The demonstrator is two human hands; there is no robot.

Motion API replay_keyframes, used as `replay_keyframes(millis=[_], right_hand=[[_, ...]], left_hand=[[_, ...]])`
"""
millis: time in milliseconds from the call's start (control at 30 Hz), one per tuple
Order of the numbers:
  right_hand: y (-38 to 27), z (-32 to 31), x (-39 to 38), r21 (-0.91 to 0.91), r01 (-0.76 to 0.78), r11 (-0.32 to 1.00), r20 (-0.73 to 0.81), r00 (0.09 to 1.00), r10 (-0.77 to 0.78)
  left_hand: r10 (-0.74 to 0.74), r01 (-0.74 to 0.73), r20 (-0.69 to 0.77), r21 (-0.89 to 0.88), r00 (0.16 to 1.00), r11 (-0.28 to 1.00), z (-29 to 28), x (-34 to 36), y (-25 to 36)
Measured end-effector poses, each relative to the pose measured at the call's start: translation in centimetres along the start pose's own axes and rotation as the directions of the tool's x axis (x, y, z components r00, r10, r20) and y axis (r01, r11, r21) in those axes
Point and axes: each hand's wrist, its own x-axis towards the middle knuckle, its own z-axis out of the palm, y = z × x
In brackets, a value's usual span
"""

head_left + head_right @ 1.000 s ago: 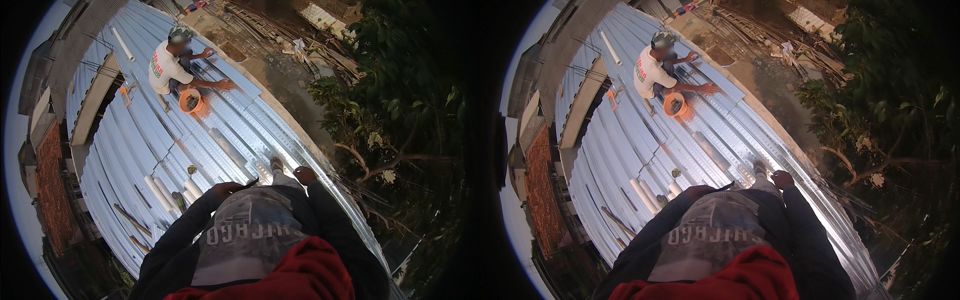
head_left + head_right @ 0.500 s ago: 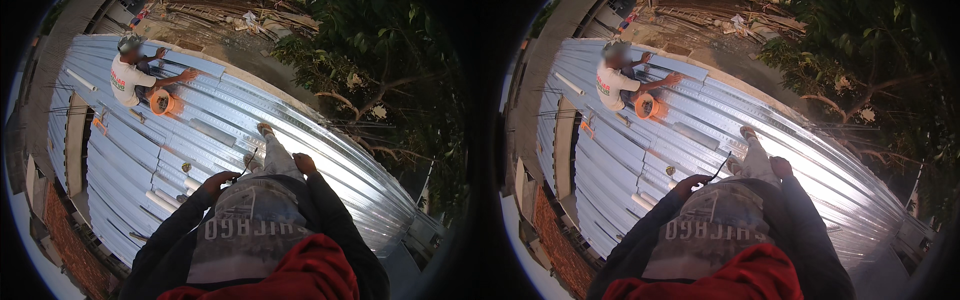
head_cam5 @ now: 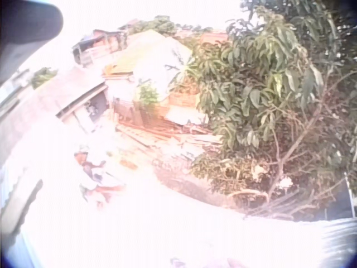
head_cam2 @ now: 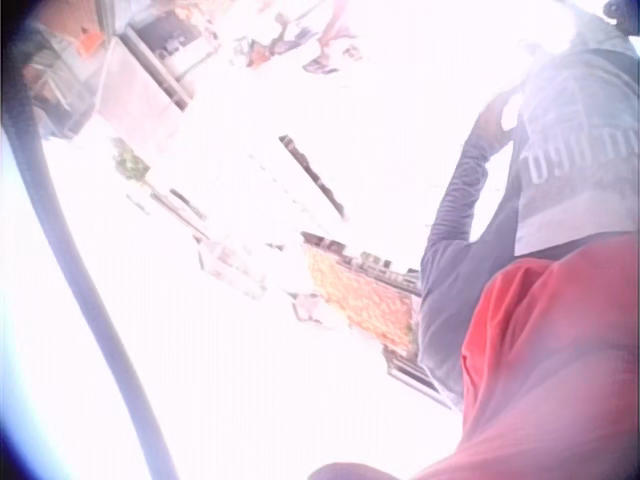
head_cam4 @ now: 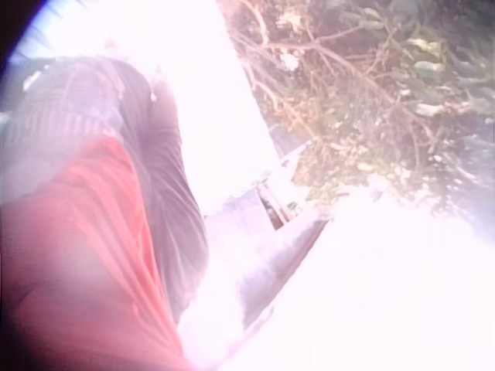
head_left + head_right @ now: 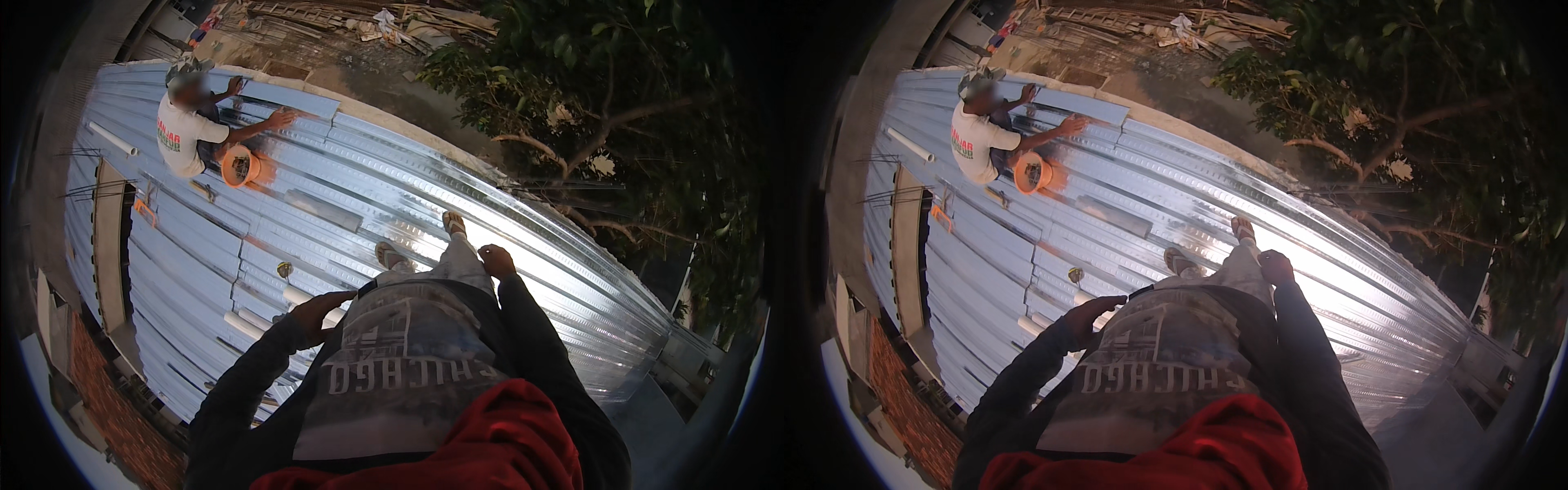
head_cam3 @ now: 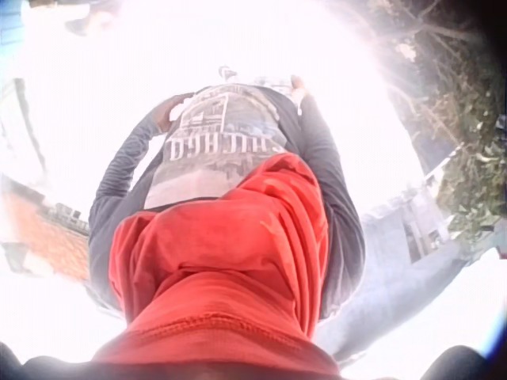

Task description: The person places a corrugated metal roofing sheet onto the roof frame, aligns it with existing sheets, and then uses a power grinder to cut a section of a metal sheet.

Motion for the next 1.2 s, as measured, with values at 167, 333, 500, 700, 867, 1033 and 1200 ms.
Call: replay_keyframes(millis=[167,333,500,700,867,1033,1200], right_hand=[[1.7,-3.8,4.8,-0.096,0.314,0.945,0.053,0.949,-0.31],[7.3,-7.0,8.2,-0.024,0.478,0.878,0.203,0.862,-0.464],[17.1,-13.5,15.8,-0.26,0.765,0.589,0.49,0.63,-0.602],[1.9,-21.3,21.2,-0.203,0.332,0.921,0.756,0.651,-0.068],[-3.3,-20.9,31.6,-0.187,0.407,0.894,0.692,0.701,-0.175],[-14.7,-15.9,26.0,-0.133,0.588,0.798,0.699,0.626,-0.345],[-14.2,-9.5,22.7,-0.117,0.975,0.187,0.843,0.197,-0.501]], left_hand=[[0.055,-0.047,-0.064,0.115,0.996,0.992,1.1,-0.2,6.2],[-0.126,0.133,-0.047,0.245,0.991,0.96,1.8,6.3,9.0],[-0.01,0.056,-0.768,0.033,0.641,0.998,6.5,17.3,11.3],[-0.509,0.318,-0.761,-0.405,0.403,0.857,17.6,15.4,10.3],[-0.813,0.424,-0.574,-0.716,0.093,0.554,28.5,12.5,9.2],[-0.879,0.423,-0.432,-0.771,0.201,0.476,35.2,15.0,9.1],[-0.794,0.422,-0.567,-0.678,0.222,0.602,33.0,12.9,9.2]])
